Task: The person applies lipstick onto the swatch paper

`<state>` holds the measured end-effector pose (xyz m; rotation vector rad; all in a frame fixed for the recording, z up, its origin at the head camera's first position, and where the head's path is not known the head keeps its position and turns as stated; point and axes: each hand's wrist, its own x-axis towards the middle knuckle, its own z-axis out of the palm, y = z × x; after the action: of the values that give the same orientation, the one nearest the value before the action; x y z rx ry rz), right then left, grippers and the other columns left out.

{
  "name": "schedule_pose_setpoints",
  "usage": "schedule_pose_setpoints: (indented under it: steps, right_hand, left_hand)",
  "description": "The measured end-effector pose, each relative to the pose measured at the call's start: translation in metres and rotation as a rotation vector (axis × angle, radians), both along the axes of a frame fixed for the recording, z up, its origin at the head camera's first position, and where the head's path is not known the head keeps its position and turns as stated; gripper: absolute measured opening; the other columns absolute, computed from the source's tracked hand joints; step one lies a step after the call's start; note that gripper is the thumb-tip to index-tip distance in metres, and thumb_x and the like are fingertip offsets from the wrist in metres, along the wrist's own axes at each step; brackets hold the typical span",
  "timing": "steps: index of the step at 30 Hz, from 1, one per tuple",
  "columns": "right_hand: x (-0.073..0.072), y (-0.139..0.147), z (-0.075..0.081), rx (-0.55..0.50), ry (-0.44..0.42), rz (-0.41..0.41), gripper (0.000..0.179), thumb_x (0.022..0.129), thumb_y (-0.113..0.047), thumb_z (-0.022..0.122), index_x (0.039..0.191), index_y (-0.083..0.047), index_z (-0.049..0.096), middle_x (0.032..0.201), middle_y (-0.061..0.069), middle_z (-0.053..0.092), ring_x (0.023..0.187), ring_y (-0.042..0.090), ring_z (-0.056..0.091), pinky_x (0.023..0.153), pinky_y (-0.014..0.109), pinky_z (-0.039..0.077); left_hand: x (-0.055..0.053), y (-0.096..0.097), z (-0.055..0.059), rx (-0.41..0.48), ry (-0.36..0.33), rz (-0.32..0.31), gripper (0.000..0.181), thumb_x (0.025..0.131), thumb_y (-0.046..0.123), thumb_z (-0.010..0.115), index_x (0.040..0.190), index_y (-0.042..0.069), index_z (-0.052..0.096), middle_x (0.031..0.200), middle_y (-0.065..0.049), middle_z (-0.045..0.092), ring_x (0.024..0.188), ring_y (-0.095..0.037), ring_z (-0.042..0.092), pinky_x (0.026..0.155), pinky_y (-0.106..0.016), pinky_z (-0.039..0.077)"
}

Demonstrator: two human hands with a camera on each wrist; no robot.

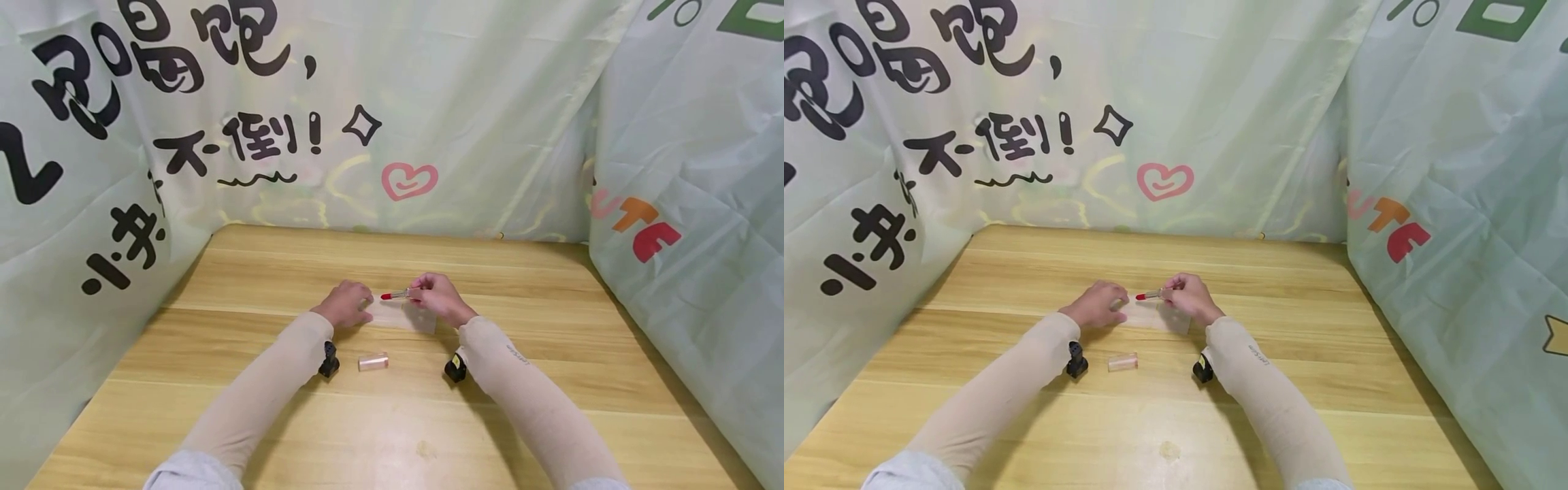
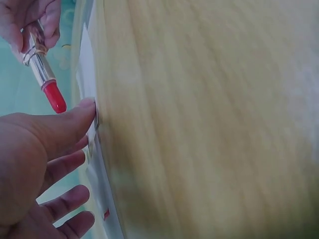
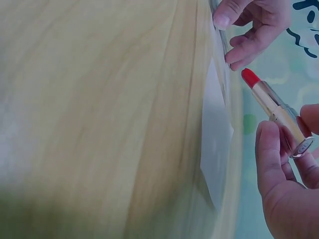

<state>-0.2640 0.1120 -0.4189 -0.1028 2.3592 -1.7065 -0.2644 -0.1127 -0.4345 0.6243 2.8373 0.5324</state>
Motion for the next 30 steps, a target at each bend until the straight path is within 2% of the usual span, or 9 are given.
schedule_pose_setpoints:
  steps: [9,16,21,30]
  right_hand:
    - [-0.0049,-0.0017,-0.0036,0.058,0.033,-0.012,0.013,0.089,-0.007,0.066,0.099,0.000,0.061,0.087,0.009,0.061,0.075,0.020,0.059,0.070,0.032,0.054]
    - [-0.0066,-0.0041,-0.0071,0.088,0.054,-0.024,0.013,0.089,-0.008,0.067,0.098,-0.001,0.062,0.084,0.009,0.061,0.071,0.017,0.058,0.064,0.026,0.051]
    - [-0.0066,-0.0059,-0.0071,0.089,0.053,-0.029,0.013,0.088,-0.006,0.066,0.099,0.000,0.061,0.085,0.009,0.060,0.072,0.018,0.058,0.066,0.027,0.054]
    - [-0.0057,-0.0071,-0.0072,0.192,0.087,-0.032,0.012,0.088,-0.012,0.068,0.096,-0.004,0.063,0.084,0.008,0.061,0.071,0.019,0.057,0.060,0.026,0.050]
  left_hand:
    - [0.0023,0.0066,0.0049,-0.027,-0.015,0.041,0.034,0.087,0.026,0.075,0.114,0.006,0.068,0.131,-0.009,0.058,0.124,-0.031,0.044,0.107,-0.044,0.034]
    - [0.0051,0.0078,0.0065,-0.024,-0.031,0.060,0.037,0.088,0.026,0.074,0.118,0.007,0.066,0.131,-0.008,0.058,0.123,-0.029,0.045,0.108,-0.042,0.034]
    - [0.0045,0.0076,0.0059,-0.029,-0.020,0.050,0.037,0.088,0.026,0.074,0.119,0.007,0.066,0.130,-0.008,0.059,0.123,-0.029,0.046,0.108,-0.043,0.034]
    - [0.0048,0.0075,0.0069,-0.043,0.020,0.007,0.037,0.088,0.025,0.074,0.119,0.006,0.067,0.129,-0.009,0.060,0.122,-0.032,0.048,0.106,-0.045,0.037]
